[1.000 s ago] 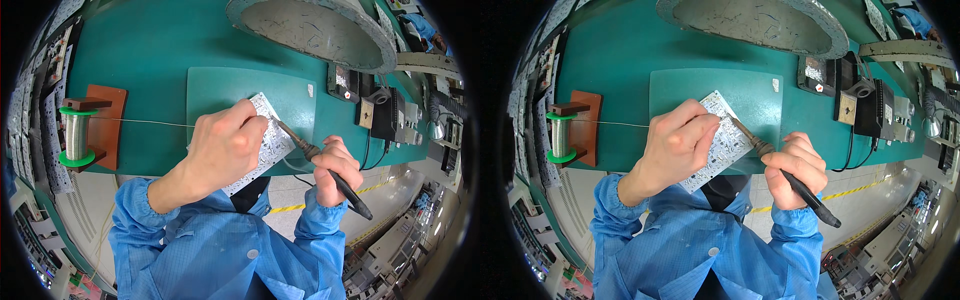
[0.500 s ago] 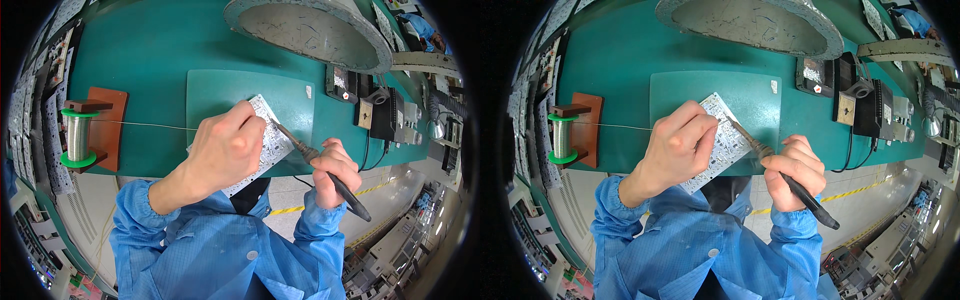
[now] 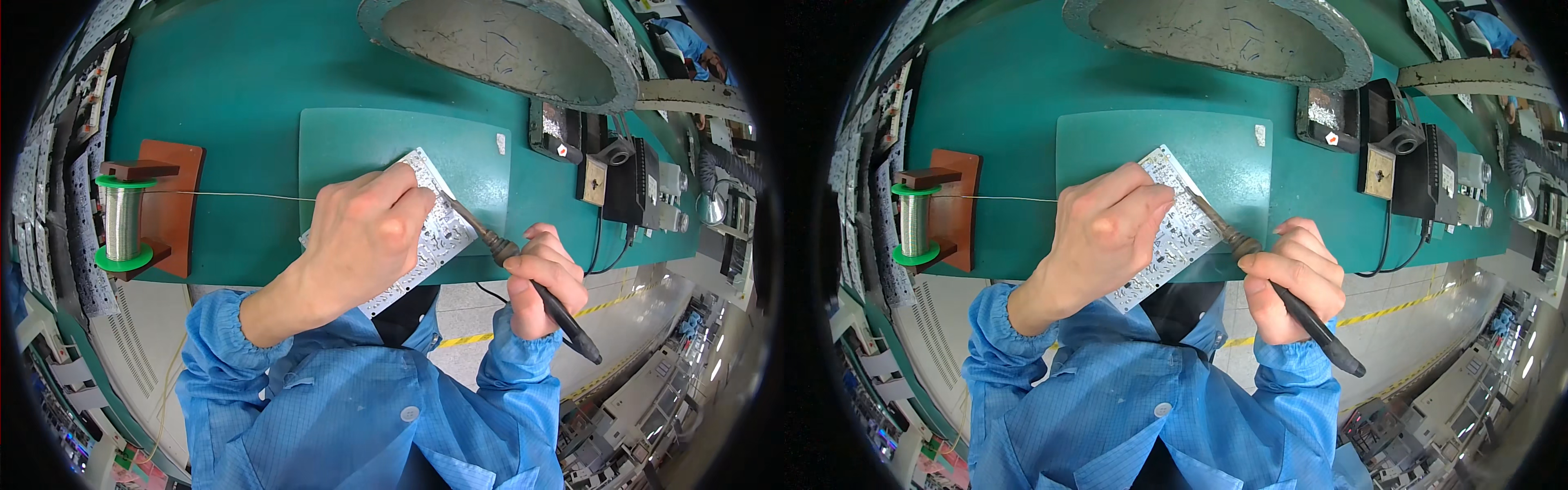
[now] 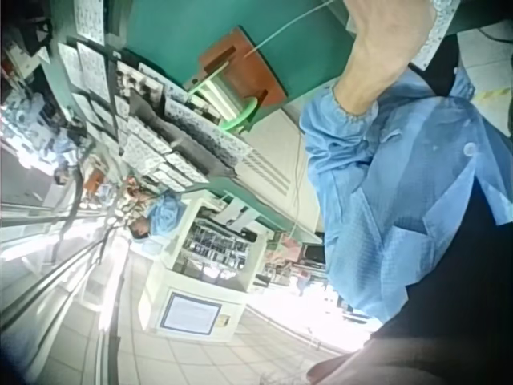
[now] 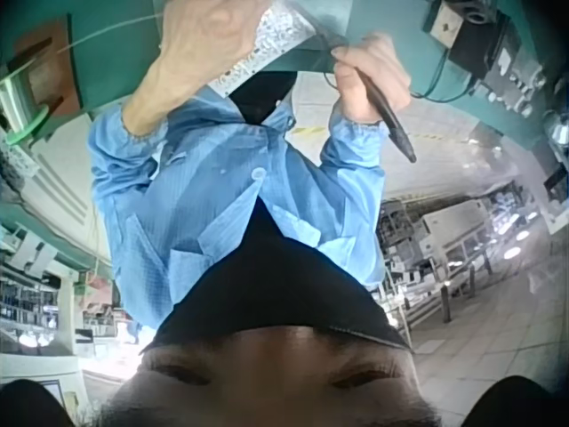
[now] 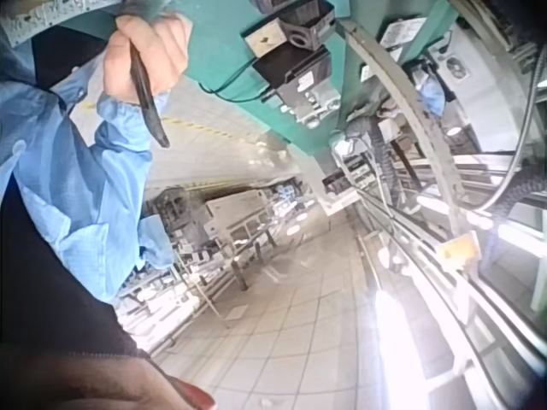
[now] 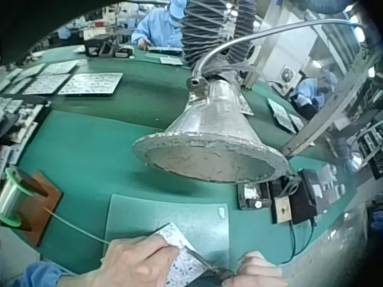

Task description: Soldering electronic components onto a printed circuit board at a manual assembly station.

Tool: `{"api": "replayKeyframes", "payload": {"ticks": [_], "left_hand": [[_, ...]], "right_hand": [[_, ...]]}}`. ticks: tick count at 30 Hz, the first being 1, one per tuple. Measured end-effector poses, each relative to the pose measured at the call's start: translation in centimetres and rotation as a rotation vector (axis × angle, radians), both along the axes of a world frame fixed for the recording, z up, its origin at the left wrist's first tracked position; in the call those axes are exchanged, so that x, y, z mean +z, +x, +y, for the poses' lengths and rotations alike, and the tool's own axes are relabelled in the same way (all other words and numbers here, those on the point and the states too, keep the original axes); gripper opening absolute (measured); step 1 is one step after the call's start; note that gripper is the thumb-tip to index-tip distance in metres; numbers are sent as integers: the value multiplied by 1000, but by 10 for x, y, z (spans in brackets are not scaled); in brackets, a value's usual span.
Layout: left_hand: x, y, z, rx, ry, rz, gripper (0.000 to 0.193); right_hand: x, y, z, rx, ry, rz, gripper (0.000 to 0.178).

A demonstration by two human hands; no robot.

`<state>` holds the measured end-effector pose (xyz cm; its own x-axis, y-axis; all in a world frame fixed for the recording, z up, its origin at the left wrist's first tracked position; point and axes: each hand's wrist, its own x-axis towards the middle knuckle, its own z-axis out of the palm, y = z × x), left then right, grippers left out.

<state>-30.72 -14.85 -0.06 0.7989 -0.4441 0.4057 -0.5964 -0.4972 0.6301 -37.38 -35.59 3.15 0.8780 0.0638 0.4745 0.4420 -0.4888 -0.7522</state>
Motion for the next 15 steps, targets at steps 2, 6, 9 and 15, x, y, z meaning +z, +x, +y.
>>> {"api": "replayKeyframes", "payload": {"ticks": [2,6,9,15], "left_hand": [[0,0,-1,0,-9,-6,12],[2,0,-4,-2,4,-13,12],[0,0,-5,-3,-4,-24,12],[-1,-1,-1,-5,16,-43,11]], "right_hand": [[0,-2,0,-5,-8,3,21],[-2,-3,-2,-3,-19,-14,22],[0,-5,1,-21,-29,-6,22],[-2,-7,9,-52,-33,-13,22]]}}
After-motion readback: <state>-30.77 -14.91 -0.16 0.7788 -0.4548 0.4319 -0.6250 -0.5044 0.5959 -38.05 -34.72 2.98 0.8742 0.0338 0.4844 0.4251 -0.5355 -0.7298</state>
